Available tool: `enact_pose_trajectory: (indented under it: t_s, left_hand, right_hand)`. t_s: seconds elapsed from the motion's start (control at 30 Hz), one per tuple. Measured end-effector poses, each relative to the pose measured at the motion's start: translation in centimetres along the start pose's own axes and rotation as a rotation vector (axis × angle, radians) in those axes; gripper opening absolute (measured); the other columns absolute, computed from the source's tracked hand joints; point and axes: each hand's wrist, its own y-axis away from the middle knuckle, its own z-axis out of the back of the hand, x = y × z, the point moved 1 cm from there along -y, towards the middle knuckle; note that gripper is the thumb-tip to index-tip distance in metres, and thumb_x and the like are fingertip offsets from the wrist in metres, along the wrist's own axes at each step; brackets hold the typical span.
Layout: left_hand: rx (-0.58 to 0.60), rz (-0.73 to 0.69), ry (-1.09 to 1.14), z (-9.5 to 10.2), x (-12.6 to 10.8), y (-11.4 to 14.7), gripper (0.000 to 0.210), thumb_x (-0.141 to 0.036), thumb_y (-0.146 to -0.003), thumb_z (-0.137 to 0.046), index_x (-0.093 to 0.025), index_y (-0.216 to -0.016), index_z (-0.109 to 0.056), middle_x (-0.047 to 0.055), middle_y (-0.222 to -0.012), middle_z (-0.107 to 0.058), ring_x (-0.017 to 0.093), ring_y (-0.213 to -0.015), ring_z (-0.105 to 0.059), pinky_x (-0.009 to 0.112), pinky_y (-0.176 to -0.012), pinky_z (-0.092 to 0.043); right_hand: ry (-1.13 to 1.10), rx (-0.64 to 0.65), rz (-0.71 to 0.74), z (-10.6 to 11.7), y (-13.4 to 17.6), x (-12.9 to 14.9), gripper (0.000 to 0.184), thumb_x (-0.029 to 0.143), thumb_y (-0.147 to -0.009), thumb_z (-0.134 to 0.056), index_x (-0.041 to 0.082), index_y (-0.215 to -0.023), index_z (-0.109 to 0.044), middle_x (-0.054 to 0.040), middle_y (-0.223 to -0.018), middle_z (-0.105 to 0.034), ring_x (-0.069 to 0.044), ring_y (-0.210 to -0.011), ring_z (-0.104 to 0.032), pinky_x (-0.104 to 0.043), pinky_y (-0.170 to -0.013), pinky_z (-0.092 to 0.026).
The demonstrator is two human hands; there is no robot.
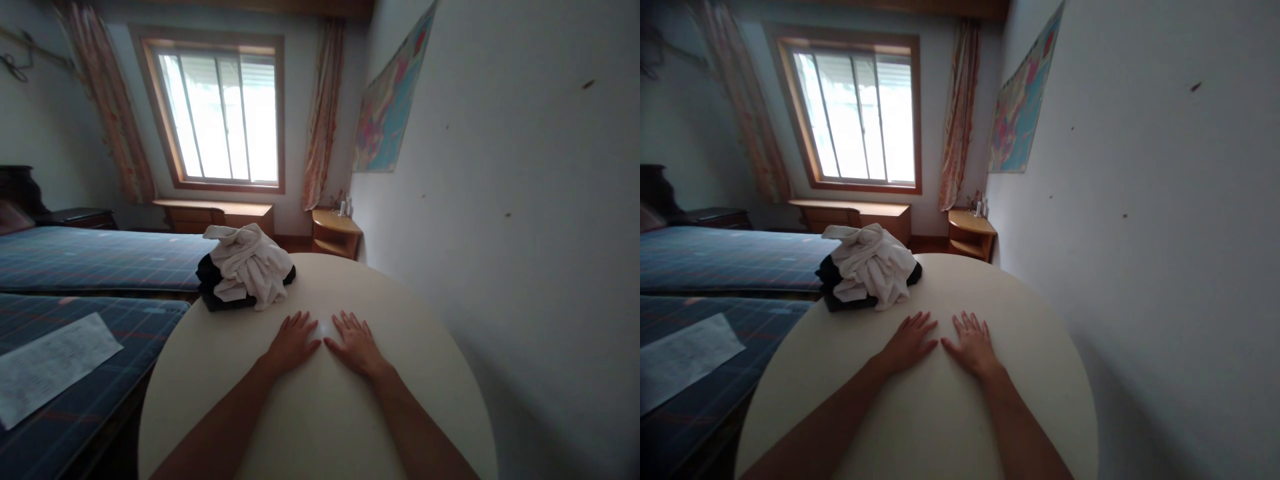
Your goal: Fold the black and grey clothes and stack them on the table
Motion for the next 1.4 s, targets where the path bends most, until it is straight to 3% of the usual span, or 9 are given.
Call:
enact_pose_trajectory:
  t_s: [0.2, 0.4, 0.57, 0.73, 0.83, 1.03, 1.13, 1.27, 1.4]
  left_hand:
    - [-0.137, 0.036, 0.059, 0.0, 0.1, -0.6, 0.055, -0.046, -0.094, -0.051, -0.019, -0.141, -0.05, 0.013, -0.153, -0.041, 0.028, -0.144, -0.034, 0.047, -0.119, -0.026]
    - [-0.789, 0.244, 0.023, 4.6, 3.4, -0.9, 0.044, -0.027, -0.09, -0.056, -0.018, -0.134, -0.055, 0.012, -0.159, -0.029, 0.032, -0.147, -0.025, 0.048, -0.119, -0.026]
    - [-1.053, 0.379, -0.039, 7.1, 8.6, 0.7, 0.048, -0.026, -0.088, -0.06, -0.016, -0.135, -0.054, 0.014, -0.164, -0.004, 0.041, -0.148, -0.014, 0.056, -0.117, -0.024]
    - [-1.068, 0.423, -0.026, 6.5, 11.1, 0.7, 0.053, -0.025, -0.089, -0.055, -0.017, -0.141, -0.047, 0.016, -0.161, -0.021, 0.04, -0.148, -0.016, 0.059, -0.116, -0.025]
    - [-1.07, 0.266, 0.0, 6.3, 10.7, 0.2, 0.061, -0.022, -0.091, -0.049, -0.015, -0.149, -0.033, 0.019, -0.155, -0.031, 0.035, -0.147, -0.023, 0.058, -0.116, -0.027]
    - [-0.978, -0.038, -0.007, 6.7, 7.4, 0.4, 0.062, -0.019, -0.094, -0.041, -0.017, -0.154, -0.022, 0.016, -0.158, -0.027, 0.028, -0.148, -0.022, 0.051, -0.12, -0.026]
    - [-0.887, -0.145, -0.03, 6.4, 5.7, 0.5, 0.059, -0.015, -0.093, -0.04, -0.015, -0.151, -0.028, 0.016, -0.155, -0.033, 0.028, -0.147, -0.025, 0.051, -0.118, -0.029]
    - [-0.805, -0.204, -0.076, 5.8, 4.6, 0.4, 0.036, -0.014, -0.09, -0.044, -0.02, -0.123, -0.06, 0.01, -0.129, -0.062, 0.025, -0.131, -0.049, 0.048, -0.113, -0.038]
    - [-0.917, -0.039, -0.094, 6.1, 5.0, 0.4, 0.025, -0.015, -0.088, -0.051, -0.02, -0.108, -0.067, 0.013, -0.143, -0.049, 0.03, -0.134, -0.044, 0.05, -0.112, -0.038]
  right_hand:
    - [-0.005, 0.023, 0.006, 0.4, 0.2, 0.2, 0.08, 0.07, -0.091, -0.032, 0.023, -0.156, -0.026, -0.0077, -0.164, -0.016, -0.029, -0.151, -0.007, -0.05, -0.119, -0.004]
    - [-0.026, 0.015, 0.019, 0.2, 0.1, 0.0, 0.081, 0.07, -0.09, -0.034, 0.023, -0.155, -0.028, -0.0075, -0.164, -0.016, -0.029, -0.151, -0.007, -0.051, -0.119, -0.003]
    - [-0.033, 0.009, 0.022, 0.0, -0.1, -0.3, 0.08, 0.07, -0.09, -0.035, 0.023, -0.155, -0.028, -0.0077, -0.164, -0.016, -0.029, -0.151, -0.008, -0.052, -0.119, -0.003]
    - [-0.041, 0.001, 0.029, 0.0, -0.1, -0.3, 0.08, 0.069, -0.09, -0.036, 0.023, -0.155, -0.029, -0.0083, -0.164, -0.017, -0.03, -0.151, -0.008, -0.053, -0.119, -0.003]
    - [-0.05, 0.0, 0.028, 0.1, 0.0, -0.2, 0.079, 0.069, -0.09, -0.038, 0.022, -0.154, -0.031, -0.0086, -0.163, -0.018, -0.029, -0.151, -0.009, -0.052, -0.119, -0.004]
    - [-0.053, 0.0, 0.027, 0.1, 0.0, -0.3, 0.08, 0.069, -0.09, -0.037, 0.023, -0.155, -0.03, -0.0078, -0.164, -0.018, -0.029, -0.151, -0.009, -0.052, -0.119, -0.004]
    - [-0.043, 0.015, 0.024, 0.2, 0.1, -0.2, 0.08, 0.069, -0.09, -0.035, 0.023, -0.155, -0.029, -0.0074, -0.164, -0.016, -0.029, -0.151, -0.008, -0.052, -0.119, -0.003]
    - [-0.041, 0.027, 0.02, 0.4, 0.1, -0.1, 0.079, 0.069, -0.091, -0.035, 0.023, -0.155, -0.028, -0.0071, -0.164, -0.016, -0.029, -0.151, -0.008, -0.052, -0.119, -0.003]
    - [-0.043, 0.018, 0.025, 0.4, 0.1, -0.1, 0.079, 0.069, -0.091, -0.035, 0.023, -0.155, -0.029, -0.0076, -0.164, -0.017, -0.029, -0.151, -0.009, -0.051, -0.119, -0.003]
